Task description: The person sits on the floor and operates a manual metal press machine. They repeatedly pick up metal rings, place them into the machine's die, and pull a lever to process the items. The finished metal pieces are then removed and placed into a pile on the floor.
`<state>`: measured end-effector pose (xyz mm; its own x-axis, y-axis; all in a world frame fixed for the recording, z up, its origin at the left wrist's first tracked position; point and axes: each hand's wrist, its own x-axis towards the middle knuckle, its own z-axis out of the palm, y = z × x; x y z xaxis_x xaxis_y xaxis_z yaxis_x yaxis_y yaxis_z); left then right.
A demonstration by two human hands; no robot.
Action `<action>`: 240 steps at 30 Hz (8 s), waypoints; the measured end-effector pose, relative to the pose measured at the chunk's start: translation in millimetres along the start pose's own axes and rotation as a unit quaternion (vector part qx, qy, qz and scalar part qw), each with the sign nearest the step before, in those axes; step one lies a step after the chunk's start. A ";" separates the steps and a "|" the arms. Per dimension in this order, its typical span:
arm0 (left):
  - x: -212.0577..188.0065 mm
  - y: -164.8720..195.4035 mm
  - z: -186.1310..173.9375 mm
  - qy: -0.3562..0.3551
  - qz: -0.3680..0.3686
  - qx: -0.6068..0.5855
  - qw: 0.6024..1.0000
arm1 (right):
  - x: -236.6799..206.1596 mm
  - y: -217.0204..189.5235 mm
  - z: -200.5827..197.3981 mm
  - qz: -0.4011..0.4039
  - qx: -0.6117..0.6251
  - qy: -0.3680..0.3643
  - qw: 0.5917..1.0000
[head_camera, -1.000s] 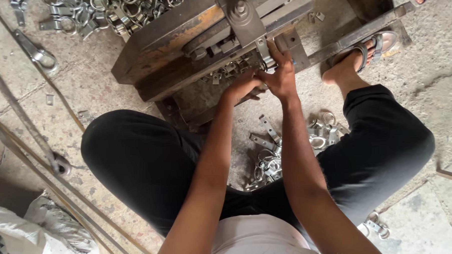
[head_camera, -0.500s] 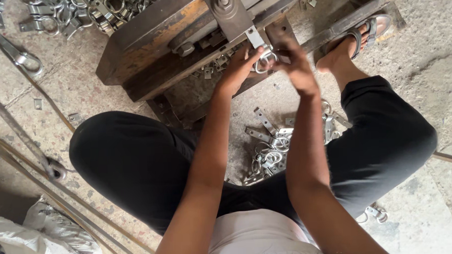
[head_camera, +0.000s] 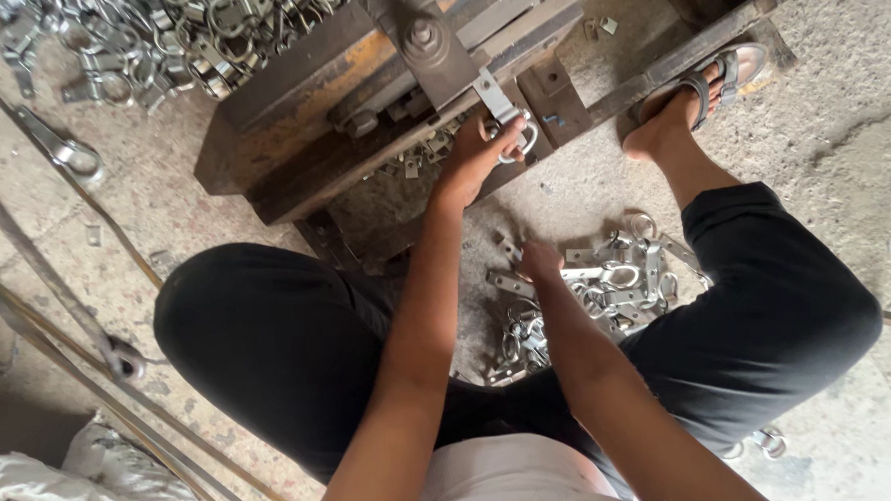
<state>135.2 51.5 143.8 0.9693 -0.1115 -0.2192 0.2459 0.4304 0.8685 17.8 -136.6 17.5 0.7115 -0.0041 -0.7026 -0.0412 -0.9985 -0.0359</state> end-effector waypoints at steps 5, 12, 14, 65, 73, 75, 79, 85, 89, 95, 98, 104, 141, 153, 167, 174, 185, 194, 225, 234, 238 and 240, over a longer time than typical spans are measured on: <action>-1.4 0.8 -2.6 0.002 -0.044 0.037 0.998 | 27.2 13.8 -33.9 -0.062 0.244 -0.092 0.964; 1.4 -10.8 -0.4 -0.023 0.007 0.033 0.999 | 42.2 59.9 -110.5 -0.155 0.570 -0.143 0.794; 1.6 -12.9 0.3 -0.019 0.024 0.059 0.998 | 41.4 56.7 -107.3 -0.147 0.682 -0.140 0.702; 30.9 -50.3 -2.9 0.153 0.093 -0.066 0.982 | 31.9 72.2 -95.3 0.138 0.940 0.175 0.259; 30.2 -36.7 8.2 0.170 0.076 -0.033 0.982 | 40.9 60.1 -142.1 -0.064 0.911 0.147 0.380; 32.1 -40.4 5.9 0.183 0.083 -0.019 0.979 | 39.9 47.0 -143.1 -0.111 0.883 0.147 0.432; 29.9 -45.4 -9.1 0.198 0.079 0.145 0.966 | 38.6 39.8 -142.2 -0.175 0.844 0.162 0.481; -7.1 -8.1 29.9 -0.031 -0.088 0.428 0.899 | 44.1 34.1 -140.4 -0.031 0.839 0.237 0.489; -43.8 62.0 75.0 -0.009 0.235 -0.011 0.972 | 34.3 17.5 -142.1 -0.027 0.789 0.307 0.532; -76.2 127.9 39.4 -0.186 0.143 0.159 0.959 | 11.7 -23.1 -162.9 -0.248 0.478 0.412 0.735; -66.8 110.6 24.0 -0.241 -0.007 0.492 0.837 | -1.5 -39.7 -175.6 -0.294 0.368 0.418 0.776; -31.5 39.8 -8.5 -0.079 -0.092 0.539 0.833 | -28.5 -54.5 -191.8 -0.264 0.327 0.410 0.810; -5.3 11.8 6.6 0.027 -0.132 -0.035 0.990 | 22.2 3.0 -38.1 -0.041 0.080 -0.100 0.991; 6.1 -41.3 -6.0 -0.018 -0.017 0.106 0.994 | -3.3 -25.7 -7.5 -0.041 -0.129 0.001 0.991; 33.2 -73.9 18.3 0.030 0.060 -0.024 0.997 | 16.4 11.7 -33.6 -0.072 0.326 -0.122 0.935; 42.1 -63.4 6.2 0.081 0.048 -0.123 0.988 | 13.6 8.8 -39.0 -0.026 0.324 -0.121 0.938; 22.8 -35.5 1.5 0.085 0.040 -0.144 0.985 | 20.1 24.4 -35.4 0.036 0.367 -0.190 0.910; 32.6 -47.0 1.7 0.095 0.039 -0.163 0.981 | 0.5 94.4 -163.1 -0.064 0.558 -0.024 0.827; -57.8 107.4 78.4 0.031 0.347 0.240 0.906 | 10.1 -6.8 -166.4 -0.265 0.708 0.227 0.614; -97.2 135.9 53.9 -0.208 -0.009 0.546 0.811 | 32.7 -41.6 -160.6 -0.263 0.341 0.435 0.791; -61.9 84.5 29.2 -0.166 -0.067 0.621 0.763 | 20.1 -49.4 -169.6 -0.283 0.308 0.454 0.786; -43.5 57.1 12.9 -0.116 -0.175 0.605 0.768 | 10.3 -55.4 -176.5 -0.292 0.304 0.453 0.786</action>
<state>107.0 69.4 208.6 0.7834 -0.2467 -0.5704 0.1731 -0.7948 0.5816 151.2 -90.9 137.7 0.9293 0.1334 0.3445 0.3470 -0.6352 -0.6900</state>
